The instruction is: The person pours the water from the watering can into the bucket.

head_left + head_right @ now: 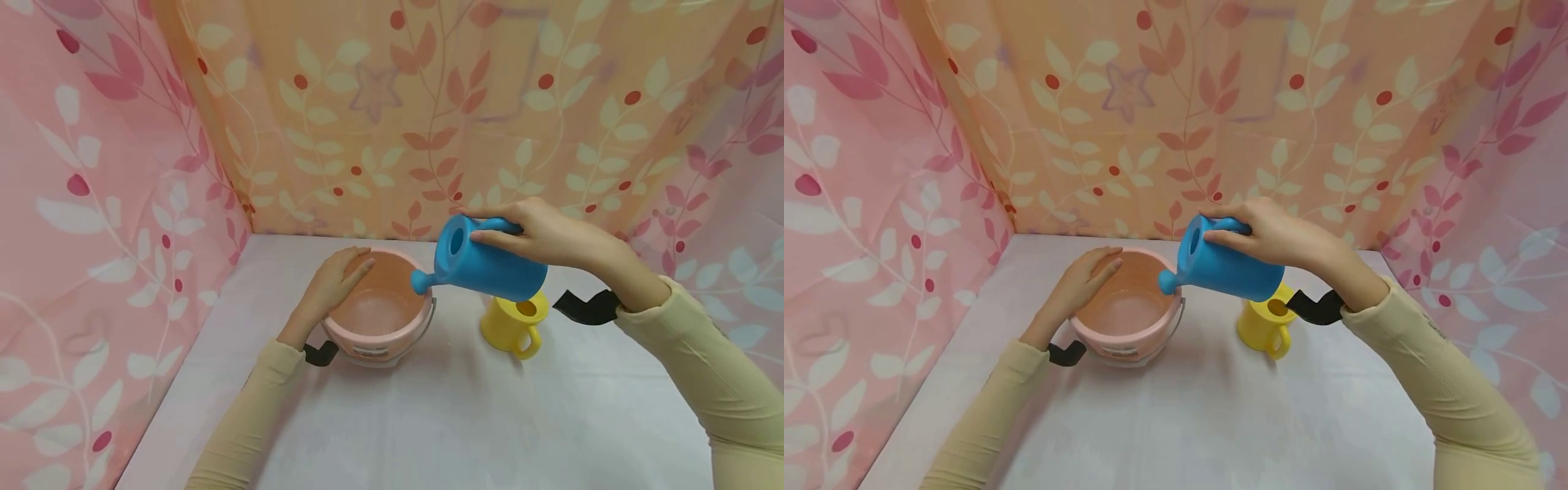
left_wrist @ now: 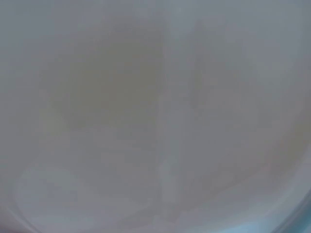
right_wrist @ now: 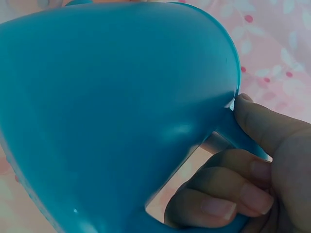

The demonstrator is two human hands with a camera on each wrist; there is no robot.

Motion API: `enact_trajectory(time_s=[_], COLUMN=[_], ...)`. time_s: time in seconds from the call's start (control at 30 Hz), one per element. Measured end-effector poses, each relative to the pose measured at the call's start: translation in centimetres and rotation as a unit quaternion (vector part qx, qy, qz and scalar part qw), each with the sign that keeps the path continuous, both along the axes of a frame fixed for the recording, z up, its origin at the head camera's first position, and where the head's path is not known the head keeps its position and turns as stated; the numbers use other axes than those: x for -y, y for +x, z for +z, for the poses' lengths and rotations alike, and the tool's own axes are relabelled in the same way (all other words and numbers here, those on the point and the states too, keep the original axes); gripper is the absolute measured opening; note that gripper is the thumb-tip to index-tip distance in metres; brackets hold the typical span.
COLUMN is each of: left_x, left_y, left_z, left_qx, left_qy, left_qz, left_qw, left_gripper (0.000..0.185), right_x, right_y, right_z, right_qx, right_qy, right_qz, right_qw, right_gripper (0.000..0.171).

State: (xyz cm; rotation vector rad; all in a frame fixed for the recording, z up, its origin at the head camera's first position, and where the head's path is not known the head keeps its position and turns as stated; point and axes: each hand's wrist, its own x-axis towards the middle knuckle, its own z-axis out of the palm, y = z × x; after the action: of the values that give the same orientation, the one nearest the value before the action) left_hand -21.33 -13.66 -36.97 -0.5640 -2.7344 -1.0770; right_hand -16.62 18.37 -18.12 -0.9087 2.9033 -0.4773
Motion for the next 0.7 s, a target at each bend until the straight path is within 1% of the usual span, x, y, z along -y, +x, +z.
enact_trajectory(time_s=[0.23, 0.47, 0.7], left_x=[0.1, 0.2, 0.4], left_y=[-0.1, 0.0, 0.2], left_z=[-0.1, 0.1, 0.1], left_qx=[-0.005, -0.008, -0.012], left_qy=[-0.002, 0.002, 0.003], left_qz=[0.002, 0.0, -0.001], left_qw=[1.0, 1.0, 0.9999], left_gripper=[0.06, 0.058, 0.057], right_x=[-1.4, -2.8, -4.3], right_y=[0.2, 0.3, 0.1], right_z=[-0.1, -0.9, -1.9], right_qx=[0.0, -0.006, -0.004], right_qy=[-0.016, -0.033, -0.083], right_qz=[-0.02, -0.043, -0.051], right_qw=[1.0, 0.998, 0.995], right_gripper=[0.051, 0.052, 0.049])
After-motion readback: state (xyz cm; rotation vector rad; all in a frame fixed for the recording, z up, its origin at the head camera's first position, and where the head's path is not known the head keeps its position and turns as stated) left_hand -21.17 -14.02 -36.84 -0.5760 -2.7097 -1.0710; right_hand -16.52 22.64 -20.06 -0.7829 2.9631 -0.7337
